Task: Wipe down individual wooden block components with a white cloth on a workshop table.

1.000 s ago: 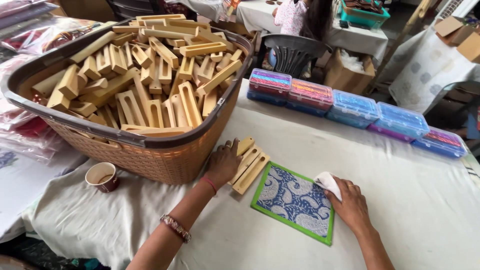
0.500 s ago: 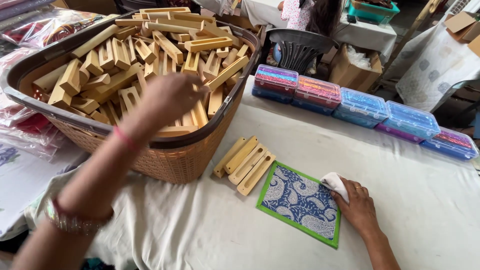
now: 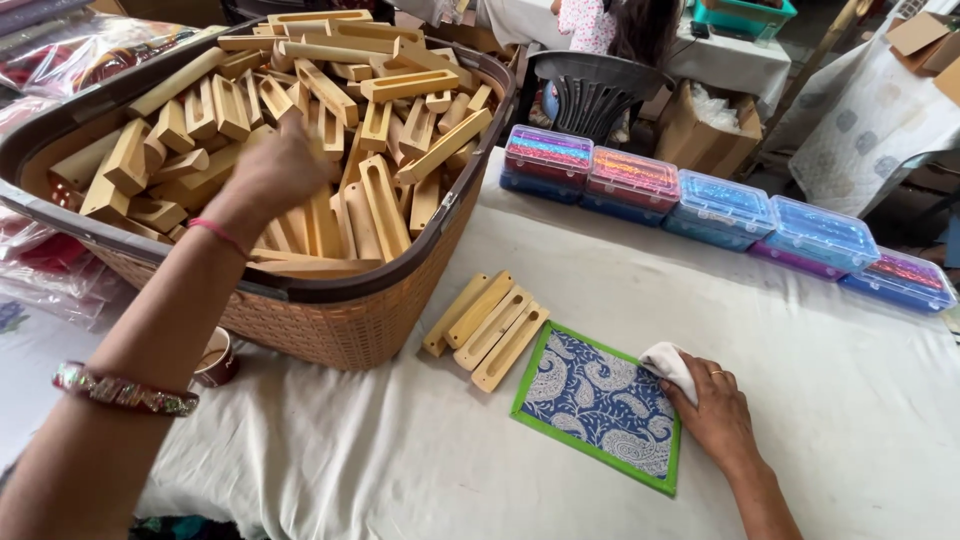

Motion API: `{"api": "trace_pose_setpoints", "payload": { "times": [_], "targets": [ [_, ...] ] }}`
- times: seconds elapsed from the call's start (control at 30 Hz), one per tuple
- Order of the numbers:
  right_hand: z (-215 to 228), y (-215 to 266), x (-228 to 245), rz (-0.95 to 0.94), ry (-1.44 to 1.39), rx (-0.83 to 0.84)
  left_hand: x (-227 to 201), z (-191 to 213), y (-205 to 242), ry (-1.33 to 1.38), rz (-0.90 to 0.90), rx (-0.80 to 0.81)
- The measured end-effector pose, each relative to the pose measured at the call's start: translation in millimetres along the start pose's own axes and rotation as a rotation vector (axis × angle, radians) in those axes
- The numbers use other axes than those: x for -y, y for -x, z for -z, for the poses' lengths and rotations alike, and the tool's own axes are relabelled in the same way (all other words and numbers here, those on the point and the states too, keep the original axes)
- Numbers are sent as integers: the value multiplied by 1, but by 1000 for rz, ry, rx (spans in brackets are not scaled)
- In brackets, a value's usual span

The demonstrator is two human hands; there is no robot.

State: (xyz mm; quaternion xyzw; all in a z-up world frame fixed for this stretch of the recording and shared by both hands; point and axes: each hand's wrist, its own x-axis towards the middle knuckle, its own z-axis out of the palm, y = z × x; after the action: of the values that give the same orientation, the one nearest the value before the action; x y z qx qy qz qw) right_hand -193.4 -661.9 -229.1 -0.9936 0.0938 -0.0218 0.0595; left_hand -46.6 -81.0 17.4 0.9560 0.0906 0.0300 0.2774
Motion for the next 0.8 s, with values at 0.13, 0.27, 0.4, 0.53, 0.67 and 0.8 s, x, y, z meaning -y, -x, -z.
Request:
{"api": "trace_pose_setpoints", "payload": {
  "times": [0.13,0.27,0.4,0.53,0.67,0.8],
  "targets": [
    [1,1,-4,58,-1,-53,6,13,-5,275,-71,-184],
    [1,0,0,56,-26,-50,5,13,-2,343,-104,-178],
    [4,3,3,30,-23,-23,15,20,-6,227,-122,-389],
    [2,2,1,18,-19,-18,48,25,-34,294,-78,-501],
    [-6,-2,-4,14,-26,-15,35,27,-22,181,86,-330],
    [-8,-3,-6,8,-5,-9,48,10,-50,-171,155,-132]
  ]
}}
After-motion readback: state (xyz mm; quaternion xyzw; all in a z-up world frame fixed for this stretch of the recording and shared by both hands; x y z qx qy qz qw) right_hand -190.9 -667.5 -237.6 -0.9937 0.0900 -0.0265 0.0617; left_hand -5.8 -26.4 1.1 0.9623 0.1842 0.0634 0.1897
